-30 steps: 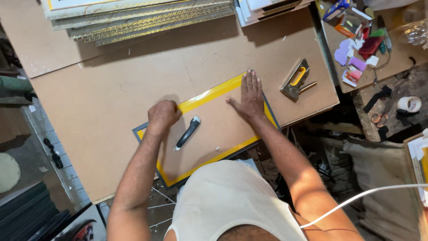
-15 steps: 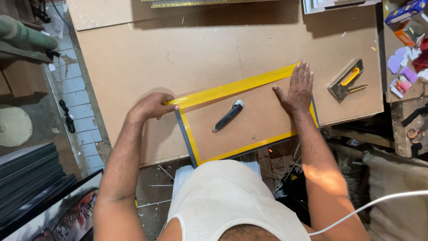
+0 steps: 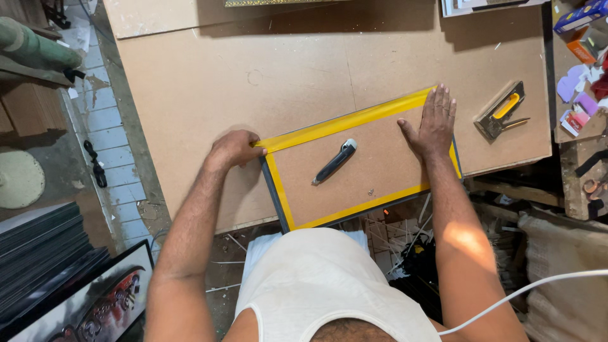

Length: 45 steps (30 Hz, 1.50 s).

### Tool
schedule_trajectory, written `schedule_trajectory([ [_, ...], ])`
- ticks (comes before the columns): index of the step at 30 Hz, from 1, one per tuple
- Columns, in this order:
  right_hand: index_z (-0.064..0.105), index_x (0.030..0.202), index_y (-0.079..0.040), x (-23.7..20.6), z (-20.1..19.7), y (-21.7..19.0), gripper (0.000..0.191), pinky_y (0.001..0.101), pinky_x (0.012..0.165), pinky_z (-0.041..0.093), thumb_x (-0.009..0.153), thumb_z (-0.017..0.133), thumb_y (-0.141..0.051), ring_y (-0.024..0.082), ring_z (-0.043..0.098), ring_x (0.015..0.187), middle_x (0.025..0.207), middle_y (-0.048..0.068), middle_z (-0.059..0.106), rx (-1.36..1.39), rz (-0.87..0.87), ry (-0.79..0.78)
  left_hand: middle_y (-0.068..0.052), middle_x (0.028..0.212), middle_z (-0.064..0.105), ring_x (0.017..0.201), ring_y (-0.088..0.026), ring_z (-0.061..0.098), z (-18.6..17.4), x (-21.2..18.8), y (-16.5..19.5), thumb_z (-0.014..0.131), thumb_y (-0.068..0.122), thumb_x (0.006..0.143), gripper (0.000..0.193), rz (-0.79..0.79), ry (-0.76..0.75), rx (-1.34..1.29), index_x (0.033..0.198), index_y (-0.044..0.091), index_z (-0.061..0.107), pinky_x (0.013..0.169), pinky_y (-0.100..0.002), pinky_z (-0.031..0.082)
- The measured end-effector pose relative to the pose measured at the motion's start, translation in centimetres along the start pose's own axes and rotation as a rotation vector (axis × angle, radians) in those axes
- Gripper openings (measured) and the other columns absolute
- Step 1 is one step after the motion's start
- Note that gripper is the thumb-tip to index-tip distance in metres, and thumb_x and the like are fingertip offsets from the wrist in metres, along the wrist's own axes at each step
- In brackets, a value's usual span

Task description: The person applies yellow tape to the edges of a rectangular board, cuts the tape with a utility knife, and places white corner pieces on the taped frame. The person repeats the taping and cutting steps on a second board.

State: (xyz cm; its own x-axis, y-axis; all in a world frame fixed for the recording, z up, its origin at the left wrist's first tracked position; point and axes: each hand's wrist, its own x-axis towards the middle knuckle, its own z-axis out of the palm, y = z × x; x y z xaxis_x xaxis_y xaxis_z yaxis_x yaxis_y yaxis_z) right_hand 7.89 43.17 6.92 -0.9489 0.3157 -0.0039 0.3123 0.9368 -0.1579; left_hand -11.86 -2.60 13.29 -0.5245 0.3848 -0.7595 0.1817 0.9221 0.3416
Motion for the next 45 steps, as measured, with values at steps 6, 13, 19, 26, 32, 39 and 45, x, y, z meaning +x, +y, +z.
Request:
schedule_trajectory([
  [6, 0.016, 0.165, 0.006, -0.1, 0.0, -0.6, 0.11, 0.0583, 0.13, 0.004, 0.099, 0.046, -0.076, 0.041, 0.011, 0.162, 0.172, 0.029, 0.015, -0.024, 0.006, -0.011, -0.009, 0.098, 0.078, 0.088, -0.024, 0.075, 0.9, 1.4, -1.2, 0.075, 0.043, 0.087, 0.041, 0.012, 0.035, 0.054, 0.118, 0.017, 0.077, 0.084, -0.041, 0.057],
  [13, 0.006, 0.16, 0.008, 0.8, -2.8, -8.6, 0.115, 0.0566, 0.123, -0.01, 0.093, 0.033, -0.081, 0.041, -0.002, 0.158, 0.169, 0.031, 0.002, -0.122, 0.258, -0.288, -0.008, 0.104, 0.078, 0.102, -0.027, 0.073, 1.1, 1.6, -2.2, 0.075, 0.046, 0.086, 0.042, 0.008, 0.034, 0.083, 0.118, 0.018, 0.077, 0.09, -0.043, 0.055],
  [19, 0.002, 0.156, 0.016, -2.2, -1.6, -27.4, 0.129, 0.0535, 0.121, -0.011, 0.087, 0.021, -0.092, 0.048, -0.008, 0.153, 0.164, 0.037, -0.003, -0.336, -0.01, -0.716, -0.007, 0.106, 0.078, 0.105, -0.027, 0.072, 1.1, 1.2, -2.0, 0.076, 0.049, 0.086, 0.042, -0.025, 0.037, 0.169, 0.116, 0.02, 0.078, 0.091, -0.045, 0.055],
  [26, 0.015, 0.157, 0.014, -7.0, -1.0, -38.0, 0.132, 0.0572, 0.121, -0.009, 0.081, 0.039, -0.091, 0.047, -0.002, 0.155, 0.163, 0.038, 0.005, -0.188, -0.385, -0.548, -0.011, 0.109, 0.075, 0.106, -0.03, 0.071, 0.1, -0.3, -1.6, 0.08, 0.055, 0.081, 0.048, -0.017, 0.123, 0.188, 0.11, 0.017, 0.079, 0.09, -0.044, 0.055],
  [32, 0.026, 0.159, 0.0, -6.9, -1.5, -30.2, 0.113, 0.0612, 0.123, 0.001, 0.086, 0.054, -0.082, 0.041, 0.007, 0.156, 0.166, 0.03, 0.015, 0.034, -0.607, -0.288, -0.009, 0.104, 0.078, 0.103, -0.028, 0.072, 1.0, -1.6, -3.0, 0.077, 0.054, 0.082, 0.043, 0.022, 0.14, 0.045, 0.109, 0.02, 0.08, 0.09, -0.046, 0.055],
  [39, 0.066, 0.11, -0.018, -5.8, -6.5, -22.4, 0.036, 0.0492, 0.11, 0.041, 0.08, 0.081, -0.031, 0.028, 0.062, 0.111, 0.111, 0.007, 0.064, 0.051, -0.436, -0.434, -0.01, 0.103, 0.077, 0.102, -0.028, 0.072, 1.2, -2.0, -4.3, 0.079, 0.05, 0.081, 0.042, 0.092, 0.2, 0.033, 0.109, 0.019, 0.079, 0.089, -0.045, 0.055],
  [45, 0.06, 0.111, -0.006, -7.4, -2.3, -27.6, 0.029, 0.0508, 0.078, 0.054, 0.092, 0.07, -0.025, 0.039, 0.068, 0.087, 0.09, 0.018, 0.069, 0.337, -0.167, -0.378, -0.011, 0.104, 0.078, 0.099, -0.028, 0.074, 1.1, -1.0, -6.2, 0.075, 0.043, 0.083, 0.04, 0.081, 0.132, -0.04, 0.112, 0.017, 0.077, 0.089, -0.044, 0.056],
])
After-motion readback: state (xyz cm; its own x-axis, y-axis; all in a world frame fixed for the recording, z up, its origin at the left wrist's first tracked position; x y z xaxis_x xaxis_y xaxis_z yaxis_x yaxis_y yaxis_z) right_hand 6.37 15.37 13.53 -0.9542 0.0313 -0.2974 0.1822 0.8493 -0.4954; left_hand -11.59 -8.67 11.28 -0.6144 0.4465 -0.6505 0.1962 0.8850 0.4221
